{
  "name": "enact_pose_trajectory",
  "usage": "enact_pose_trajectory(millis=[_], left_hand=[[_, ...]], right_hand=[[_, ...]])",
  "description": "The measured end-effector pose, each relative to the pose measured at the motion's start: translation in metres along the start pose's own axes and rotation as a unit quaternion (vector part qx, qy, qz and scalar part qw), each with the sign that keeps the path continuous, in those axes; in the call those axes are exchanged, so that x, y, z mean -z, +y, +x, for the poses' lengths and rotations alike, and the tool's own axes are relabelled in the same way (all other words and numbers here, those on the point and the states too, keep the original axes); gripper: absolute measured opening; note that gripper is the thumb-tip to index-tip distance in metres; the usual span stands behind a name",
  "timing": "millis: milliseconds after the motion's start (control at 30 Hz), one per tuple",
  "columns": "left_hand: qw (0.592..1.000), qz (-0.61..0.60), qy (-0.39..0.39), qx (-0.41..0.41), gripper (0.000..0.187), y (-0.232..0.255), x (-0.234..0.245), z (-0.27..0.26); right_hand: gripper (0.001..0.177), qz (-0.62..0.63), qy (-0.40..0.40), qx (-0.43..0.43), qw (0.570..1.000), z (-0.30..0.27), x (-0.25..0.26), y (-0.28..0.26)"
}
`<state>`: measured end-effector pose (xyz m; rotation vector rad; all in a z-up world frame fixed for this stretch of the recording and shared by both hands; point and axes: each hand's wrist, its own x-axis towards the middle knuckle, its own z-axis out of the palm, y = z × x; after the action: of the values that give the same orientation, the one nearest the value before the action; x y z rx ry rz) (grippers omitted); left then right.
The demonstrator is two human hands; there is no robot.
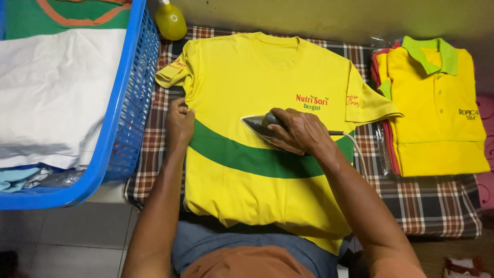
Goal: The person irons a yellow t-shirt with a green stripe on a plaid-covered surface. They smooth the fabric with their hands, use an iron to press the front and sleeves, and flip the shirt over to iron the back.
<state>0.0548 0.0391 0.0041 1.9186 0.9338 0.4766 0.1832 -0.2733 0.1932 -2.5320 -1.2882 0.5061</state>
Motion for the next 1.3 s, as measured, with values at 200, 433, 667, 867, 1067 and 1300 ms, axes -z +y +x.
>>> enact_pose_trajectory(millis=[200, 433, 667, 867, 1067, 1300], left_hand=[[0.956, 0.151, 0.103, -0.228, 0.062, 0.030, -0.006, -0.022], [0.897, 0.257, -0.103, -0.345, 0.057, 0.073, -0.053, -0.043], [0.875, 0.319, -0.196, -0.308, 0.056, 0.068, -0.056, -0.054], [0.914, 0.305, -0.003, -0.268, 0.050, 0.032, 0.005, -0.073], [0.972, 0.151, 0.021, -0.181, 0.051, 0.014, 0.031, -0.079], [0.976, 0.126, 0.039, -0.172, 0.038, -0.010, 0.024, -0.071]], right_hand=[[0.044, 0.042, 0.049, -0.102, 0.993, -0.010, -0.012, 0.018], [0.045, 0.009, 0.047, -0.169, 0.985, -0.044, -0.013, 0.039], [0.047, 0.014, 0.046, -0.188, 0.981, -0.039, -0.021, 0.051], [0.042, 0.067, 0.047, -0.134, 0.988, -0.003, 0.000, 0.030], [0.040, 0.052, -0.015, -0.023, 0.998, 0.030, 0.009, 0.002], [0.041, -0.006, -0.058, 0.101, 0.993, 0.038, -0.016, -0.027]])
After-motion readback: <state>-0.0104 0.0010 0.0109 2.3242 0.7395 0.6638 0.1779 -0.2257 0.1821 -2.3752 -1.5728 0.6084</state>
